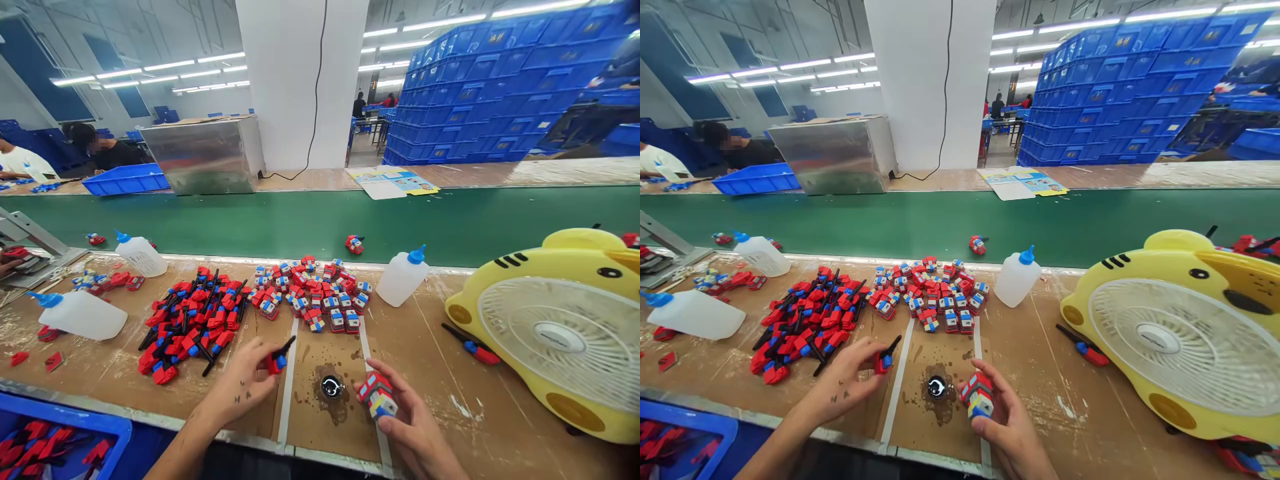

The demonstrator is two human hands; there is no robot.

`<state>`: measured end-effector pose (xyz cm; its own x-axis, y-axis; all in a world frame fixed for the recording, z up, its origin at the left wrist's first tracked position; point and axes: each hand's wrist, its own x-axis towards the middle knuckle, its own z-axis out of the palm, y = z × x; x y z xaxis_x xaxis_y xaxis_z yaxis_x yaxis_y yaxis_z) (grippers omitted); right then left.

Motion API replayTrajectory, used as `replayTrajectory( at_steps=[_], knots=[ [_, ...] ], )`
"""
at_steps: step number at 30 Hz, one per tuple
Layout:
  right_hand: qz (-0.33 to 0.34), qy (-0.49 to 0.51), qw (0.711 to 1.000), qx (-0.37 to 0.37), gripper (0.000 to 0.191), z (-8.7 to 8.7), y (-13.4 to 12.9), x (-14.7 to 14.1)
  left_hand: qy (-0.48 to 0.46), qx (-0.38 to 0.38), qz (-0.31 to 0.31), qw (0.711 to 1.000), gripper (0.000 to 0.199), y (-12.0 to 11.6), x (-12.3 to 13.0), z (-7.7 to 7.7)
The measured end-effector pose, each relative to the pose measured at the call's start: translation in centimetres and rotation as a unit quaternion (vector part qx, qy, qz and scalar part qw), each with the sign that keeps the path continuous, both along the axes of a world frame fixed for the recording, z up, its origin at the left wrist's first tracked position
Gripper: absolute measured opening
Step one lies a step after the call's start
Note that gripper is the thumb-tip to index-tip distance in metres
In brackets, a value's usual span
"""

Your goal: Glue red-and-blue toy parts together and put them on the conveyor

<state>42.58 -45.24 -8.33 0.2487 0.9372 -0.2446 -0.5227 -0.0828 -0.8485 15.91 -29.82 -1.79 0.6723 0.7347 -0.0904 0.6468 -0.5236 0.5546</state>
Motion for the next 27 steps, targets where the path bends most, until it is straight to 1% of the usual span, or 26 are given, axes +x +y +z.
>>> replayTrajectory(
  at_steps=[1, 3, 4, 6, 8, 9, 11, 13, 16, 19, 21, 22, 24, 25, 26, 27],
  knots=[
    [0.000, 0.002, 1.000, -0.007, 0.074, 0.0, 0.0, 0.1, -0.042, -0.003, -0.043, 0.998, 0.040, -0.3, 0.5, 0.4],
    [-0.015, -0.001, 1.000, -0.015, 0.069, 0.1, 0.1, 0.3, -0.071, 0.033, -0.145, 0.986, 0.045, -0.9, 1.7, 1.1],
    [-0.029, -0.005, 0.999, -0.017, 0.067, 0.2, 0.2, 0.4, -0.062, 0.071, -0.199, 0.975, 0.047, -1.1, 2.4, 1.4],
    [-0.051, -0.009, 0.998, -0.018, 0.065, 0.3, 0.3, 0.5, -0.025, 0.151, -0.294, 0.944, 0.043, -1.3, 3.6, 1.8],
    [-0.053, 0.001, 0.998, -0.013, 0.061, 0.5, 0.3, 0.5, 0.014, 0.203, -0.358, 0.911, 0.035, -1.2, 4.7, 2.0],
    [-0.050, 0.013, 0.999, -0.009, 0.061, 0.5, 0.3, 0.4, 0.029, 0.216, -0.379, 0.899, 0.031, -1.2, 5.1, 2.1],
    [-0.049, 0.039, 0.998, -0.006, 0.062, 0.4, 0.3, 0.1, 0.047, 0.222, -0.405, 0.886, 0.026, -1.0, 5.9, 2.1],
    [-0.056, 0.058, 0.997, -0.009, 0.065, 0.2, 0.2, -0.1, 0.051, 0.213, -0.418, 0.882, 0.025, -0.9, 6.4, 1.9],
    [-0.064, 0.063, 0.996, -0.016, 0.065, -0.2, -0.1, -0.1, 0.043, 0.191, -0.425, 0.884, 0.024, -0.7, 6.8, 1.7],
    [-0.073, 0.050, 0.996, -0.012, 0.063, -0.7, -0.3, 0.1, 0.035, 0.155, -0.414, 0.896, 0.028, -0.4, 6.7, 1.8],
    [-0.076, 0.026, 0.997, 0.001, 0.062, -1.0, -0.3, 0.3, 0.002, 0.097, -0.374, 0.922, 0.038, -0.3, 6.3, 1.6],
    [-0.074, 0.009, 0.997, 0.009, 0.061, -1.2, -0.2, 0.3, -0.028, 0.057, -0.334, 0.941, 0.041, -0.3, 6.0, 1.4],
    [-0.067, -0.025, 0.997, 0.025, 0.058, -1.4, 0.1, 0.2, -0.105, -0.042, -0.211, 0.971, 0.042, -0.4, 5.6, 0.7],
    [-0.063, -0.040, 0.997, 0.030, 0.056, -1.4, 0.3, 0.1, -0.149, -0.099, -0.142, 0.974, 0.042, -0.5, 5.5, 0.1],
    [-0.061, -0.052, 0.996, 0.035, 0.055, -1.4, 0.5, -0.1, -0.191, -0.155, -0.078, 0.966, 0.044, -0.6, 5.5, -0.4],
    [-0.058, -0.062, 0.996, 0.038, 0.055, -1.3, 0.7, -0.3, -0.229, -0.205, -0.026, 0.951, 0.048, -0.7, 5.5, -0.9]
  ],
)
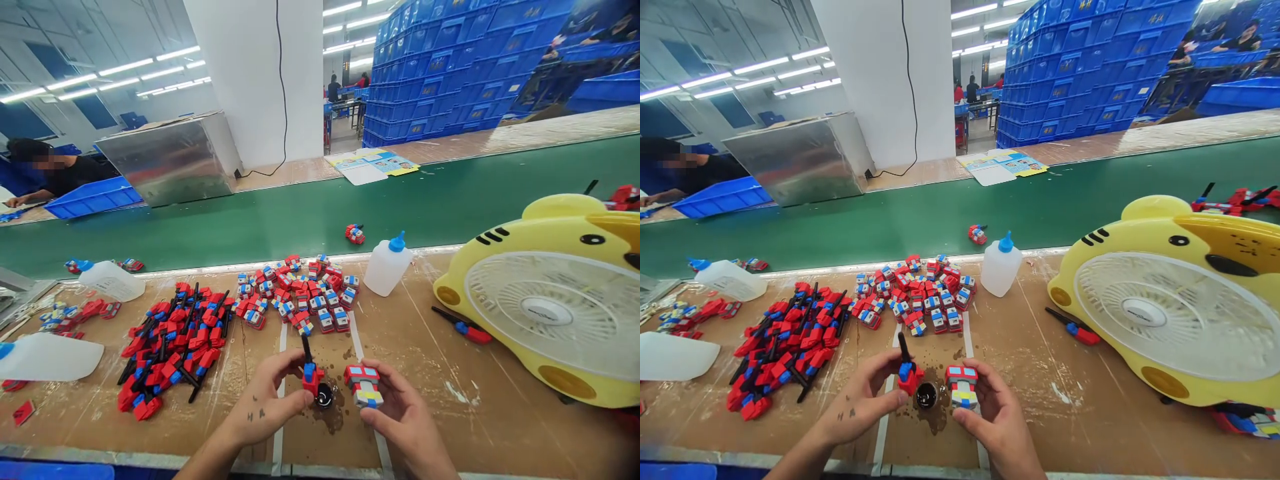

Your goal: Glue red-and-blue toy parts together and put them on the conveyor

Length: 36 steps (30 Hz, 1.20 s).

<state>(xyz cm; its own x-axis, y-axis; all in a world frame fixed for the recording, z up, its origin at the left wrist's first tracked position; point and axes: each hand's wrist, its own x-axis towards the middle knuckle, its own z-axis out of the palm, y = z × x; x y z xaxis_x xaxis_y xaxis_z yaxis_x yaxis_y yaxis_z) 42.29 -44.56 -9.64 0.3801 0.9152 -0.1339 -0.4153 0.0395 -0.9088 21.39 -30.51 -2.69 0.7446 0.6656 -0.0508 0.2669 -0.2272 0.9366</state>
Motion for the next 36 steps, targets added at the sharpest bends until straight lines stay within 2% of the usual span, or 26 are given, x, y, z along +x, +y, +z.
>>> replayTrajectory(
  at_steps=[2, 4, 8, 11, 13, 15, 17, 19, 21, 22, 23, 25, 27, 29, 31, 32, 34, 36],
  knots=[
    [0.008, -0.017, 1.000, 0.001, 0.055, 0.3, 0.5, -0.4, -0.042, -0.092, 0.049, 0.994, 0.052, -0.1, 0.3, -0.7],
    [0.014, -0.035, 0.999, -0.004, 0.055, 0.7, 0.9, -0.7, -0.062, -0.125, 0.062, 0.988, 0.054, -0.2, 0.7, -1.0],
    [0.026, -0.085, 0.996, -0.012, 0.054, 1.1, 1.5, -1.1, -0.059, -0.097, 0.043, 0.993, 0.048, 0.0, 1.3, -1.0],
    [0.022, -0.191, 0.981, -0.014, 0.053, 1.2, 1.8, -1.0, -0.051, -0.055, 0.046, 0.996, 0.044, 0.1, 1.6, -1.4],
    [0.003, -0.299, 0.954, -0.006, 0.051, 1.5, 2.2, -1.0, -0.075, -0.079, 0.059, 0.992, 0.039, -0.3, 2.1, -1.8],
    [-0.034, -0.403, 0.914, 0.031, 0.049, 2.0, 2.9, -1.2, -0.124, -0.128, 0.081, 0.981, 0.038, -1.0, 3.1, -2.2],
    [-0.073, -0.486, 0.866, 0.092, 0.052, 2.5, 4.0, -1.8, -0.178, -0.155, 0.111, 0.965, 0.050, -2.0, 4.6, -2.5],
    [-0.113, -0.539, 0.821, 0.150, 0.055, 3.1, 5.4, -2.7, -0.213, -0.149, 0.172, 0.950, 0.074, -2.7, 6.2, -2.6],
    [-0.139, -0.566, 0.793, 0.175, 0.058, 3.8, 6.8, -3.4, -0.218, -0.128, 0.244, 0.936, 0.090, -2.5, 7.5, -2.2],
    [-0.139, -0.574, 0.787, 0.178, 0.058, 4.2, 7.5, -3.6, -0.213, -0.116, 0.268, 0.932, 0.090, -2.0, 7.9, -1.9],
    [-0.130, -0.581, 0.784, 0.177, 0.058, 4.5, 8.2, -3.4, -0.207, -0.103, 0.277, 0.933, 0.088, -1.2, 8.2, -1.4],
    [-0.090, -0.591, 0.785, 0.165, 0.060, 5.0, 9.1, -2.3, -0.198, -0.071, 0.254, 0.944, 0.081, 1.5, 8.2, -0.2],
    [-0.066, -0.594, 0.791, 0.132, 0.063, 4.9, 9.6, -0.1, -0.176, -0.012, 0.216, 0.960, 0.076, 5.5, 8.1, 1.1],
    [-0.066, -0.582, 0.806, 0.079, 0.054, 4.1, 9.7, 2.5, -0.089, 0.101, 0.192, 0.972, 0.076, 10.3, 8.3, 2.4],
    [-0.061, -0.567, 0.821, 0.034, 0.034, 2.7, 9.6, 4.6, 0.064, 0.226, 0.174, 0.956, 0.078, 15.4, 9.4, 3.4],
    [-0.052, -0.561, 0.826, 0.021, 0.026, 2.0, 9.6, 5.3, 0.112, 0.255, 0.167, 0.946, 0.079, 17.8, 10.3, 3.8],
    [-0.034, -0.557, 0.830, 0.012, 0.022, 0.6, 9.8, 5.9, 0.182, 0.280, 0.149, 0.931, 0.076, 22.2, 12.5, 4.3],
    [-0.023, -0.554, 0.832, 0.003, 0.030, -0.4, 10.2, 5.7, 0.238, 0.283, 0.128, 0.920, 0.062, 25.5, 15.1, 4.3]
  ],
)
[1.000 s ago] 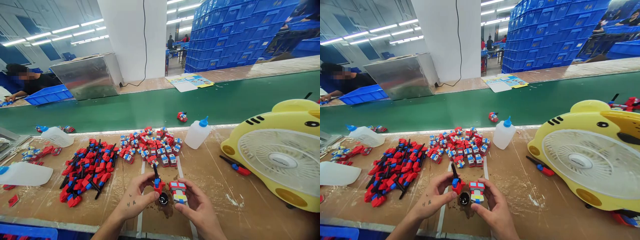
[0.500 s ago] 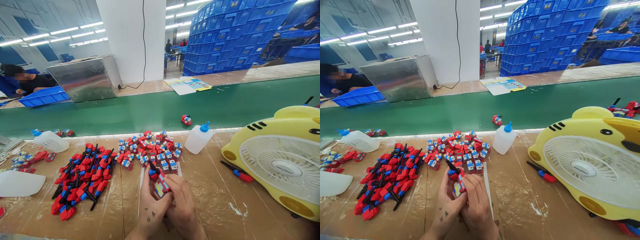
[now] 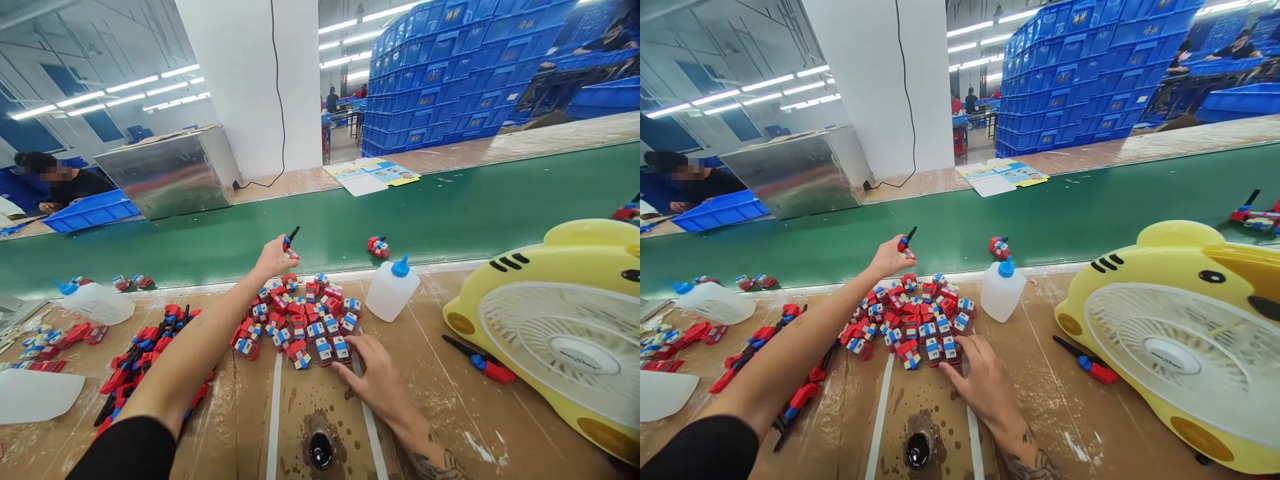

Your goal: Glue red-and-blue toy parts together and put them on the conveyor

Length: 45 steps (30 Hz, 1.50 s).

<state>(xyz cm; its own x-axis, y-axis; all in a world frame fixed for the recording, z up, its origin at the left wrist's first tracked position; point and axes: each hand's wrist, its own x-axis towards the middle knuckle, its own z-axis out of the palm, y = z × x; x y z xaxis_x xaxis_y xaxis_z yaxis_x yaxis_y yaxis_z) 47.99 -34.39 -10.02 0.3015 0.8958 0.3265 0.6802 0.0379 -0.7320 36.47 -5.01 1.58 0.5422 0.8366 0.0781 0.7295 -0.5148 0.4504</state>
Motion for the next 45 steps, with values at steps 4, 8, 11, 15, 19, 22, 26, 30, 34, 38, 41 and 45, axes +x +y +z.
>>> replayTrajectory(
  at_steps=[4, 8, 11, 15, 19, 22, 26, 30, 34, 38, 41, 45],
  knots=[
    [-0.006, 0.005, 1.000, -0.006, 0.038, -0.9, 0.7, -0.6, 0.123, -0.029, 0.013, 0.992, 0.032, 3.7, 4.3, -1.1],
    [0.022, 0.017, 1.000, 0.002, 0.035, -0.9, 0.7, -0.1, 0.184, -0.052, 0.026, 0.981, 0.032, 4.8, 6.6, -2.8],
    [0.037, 0.024, 0.999, 0.007, 0.038, -0.6, 0.5, 0.3, 0.183, -0.038, 0.021, 0.982, 0.035, 4.6, 7.2, -4.0],
    [0.025, 0.085, 0.996, 0.021, 0.032, -0.5, 0.4, 1.0, 0.156, -0.005, -0.004, 0.988, 0.039, 3.8, 6.4, -4.2],
    [-0.023, 0.287, 0.957, 0.042, 0.031, -1.5, 0.5, 2.3, 0.150, 0.028, -0.025, 0.988, 0.044, 2.7, 0.6, -2.0],
    [-0.019, 0.468, 0.884, -0.003, 0.043, -2.4, 0.5, 2.6, 0.183, 0.052, -0.017, 0.982, 0.043, 0.1, -7.9, 0.7],
    [0.005, 0.605, 0.795, -0.038, 0.046, -1.6, 0.3, 1.9, 0.262, 0.058, 0.043, 0.962, 0.024, -7.4, -19.9, 2.4],
    [0.017, 0.610, 0.790, -0.060, 0.049, -0.3, 0.1, 1.1, 0.305, 0.029, 0.070, 0.949, 0.020, -15.6, -26.3, -0.4],
    [0.019, 0.601, 0.797, -0.060, 0.051, -0.8, 0.1, 0.7, 0.306, 0.024, 0.107, 0.946, 0.021, -20.2, -26.8, -3.9],
    [0.054, 0.594, 0.801, -0.044, 0.046, -2.0, 0.1, 0.8, 0.270, 0.024, 0.063, 0.961, 0.028, -21.8, -26.1, -5.8],
    [0.059, 0.591, 0.805, -0.018, 0.043, -2.4, 0.1, 0.9, 0.233, 0.020, -0.021, 0.972, 0.041, -22.4, -25.8, -7.1],
    [0.055, 0.590, 0.805, 0.005, 0.041, -2.1, 0.3, 0.8, 0.113, 0.004, -0.042, 0.993, 0.050, -23.0, -25.9, -8.3]
  ],
)
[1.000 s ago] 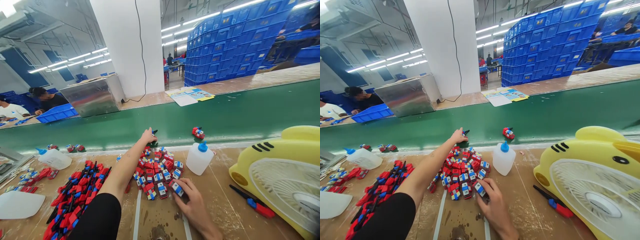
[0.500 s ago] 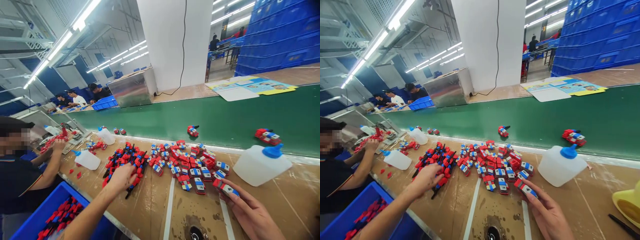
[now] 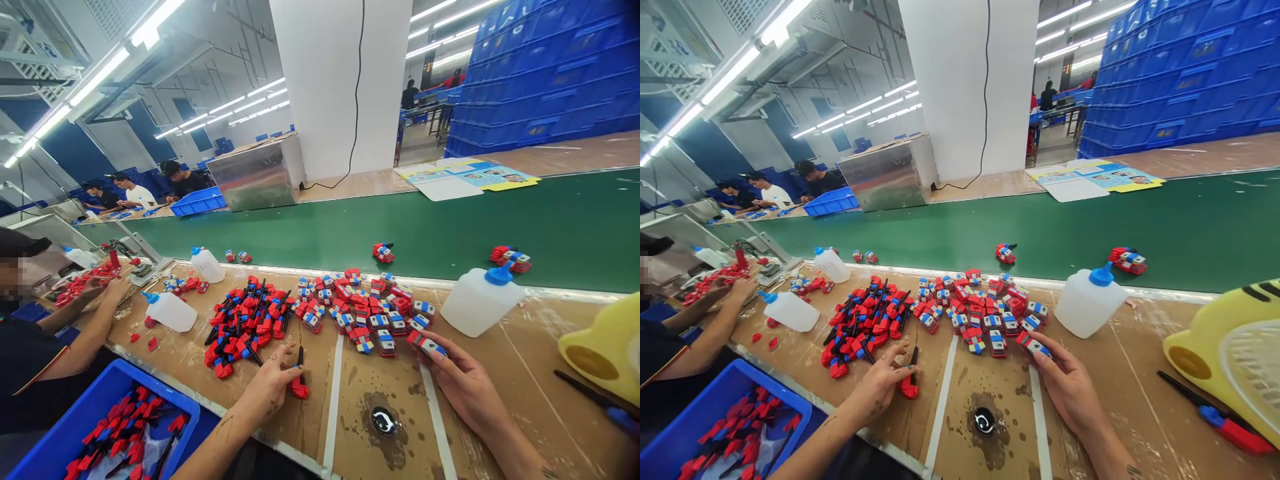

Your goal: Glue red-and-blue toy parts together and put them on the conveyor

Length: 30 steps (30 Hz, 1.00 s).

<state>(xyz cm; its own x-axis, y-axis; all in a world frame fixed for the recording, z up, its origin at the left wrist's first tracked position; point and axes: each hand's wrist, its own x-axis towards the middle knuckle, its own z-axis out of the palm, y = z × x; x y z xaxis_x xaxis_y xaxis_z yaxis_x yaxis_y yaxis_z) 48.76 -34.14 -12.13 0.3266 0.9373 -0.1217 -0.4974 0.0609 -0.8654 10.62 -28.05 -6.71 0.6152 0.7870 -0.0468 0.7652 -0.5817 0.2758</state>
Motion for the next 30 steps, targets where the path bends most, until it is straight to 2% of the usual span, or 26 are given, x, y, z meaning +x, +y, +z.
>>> replayTrajectory(
  at_steps=[3, 7, 10, 15, 19, 21, 23, 24, 26, 28, 29, 30],
  knots=[
    [-0.009, 0.001, 1.000, 0.002, 0.043, 0.3, 0.0, -0.1, -0.093, -0.006, 0.106, 0.990, 0.042, -0.4, 0.2, 0.0],
    [-0.006, 0.003, 1.000, -0.001, 0.049, 0.4, -0.1, -0.2, -0.065, -0.026, 0.187, 0.980, 0.029, -0.8, 0.8, 0.5],
    [0.002, 0.007, 1.000, -0.005, 0.048, 0.3, -0.1, -0.2, -0.034, -0.049, 0.202, 0.978, 0.016, -0.9, 1.4, 0.5],
    [-0.002, 0.006, 1.000, 0.003, 0.045, 0.3, 0.1, -0.2, -0.015, -0.062, 0.200, 0.978, 0.015, -1.3, 2.7, 0.6],
    [0.022, 0.009, 1.000, 0.018, 0.051, 1.3, -0.3, -0.3, -0.048, -0.056, 0.199, 0.977, 0.013, -1.6, 3.3, 0.8],
    [0.049, 0.019, 0.998, 0.031, 0.054, 2.0, -0.7, -0.3, -0.119, -0.107, 0.212, 0.964, 0.006, -1.7, 3.4, 0.6],
    [0.073, 0.033, 0.996, 0.048, 0.057, 2.6, -1.3, -0.4, -0.215, -0.207, 0.239, 0.924, 0.029, -1.8, 3.7, 0.3],
    [0.085, 0.040, 0.994, 0.055, 0.059, 2.8, -1.5, -0.4, -0.273, -0.267, 0.252, 0.889, 0.041, -1.9, 3.8, 0.2],
    [0.107, 0.050, 0.991, 0.063, 0.065, 3.2, -1.9, -0.3, -0.386, -0.378, 0.259, 0.801, 0.054, -2.4, 4.2, 0.2],
    [0.125, 0.054, 0.988, 0.066, 0.071, 3.4, -2.2, -0.1, -0.468, -0.453, 0.222, 0.726, 0.053, -3.0, 4.7, 0.6],
    [0.130, 0.054, 0.988, 0.067, 0.072, 3.4, -2.2, 0.0, -0.494, -0.480, 0.196, 0.698, 0.052, -3.3, 4.9, 0.9],
    [0.133, 0.052, 0.987, 0.067, 0.071, 3.5, -2.2, 0.0, -0.501, -0.494, 0.168, 0.691, 0.053, -3.7, 5.2, 1.4]
  ],
)
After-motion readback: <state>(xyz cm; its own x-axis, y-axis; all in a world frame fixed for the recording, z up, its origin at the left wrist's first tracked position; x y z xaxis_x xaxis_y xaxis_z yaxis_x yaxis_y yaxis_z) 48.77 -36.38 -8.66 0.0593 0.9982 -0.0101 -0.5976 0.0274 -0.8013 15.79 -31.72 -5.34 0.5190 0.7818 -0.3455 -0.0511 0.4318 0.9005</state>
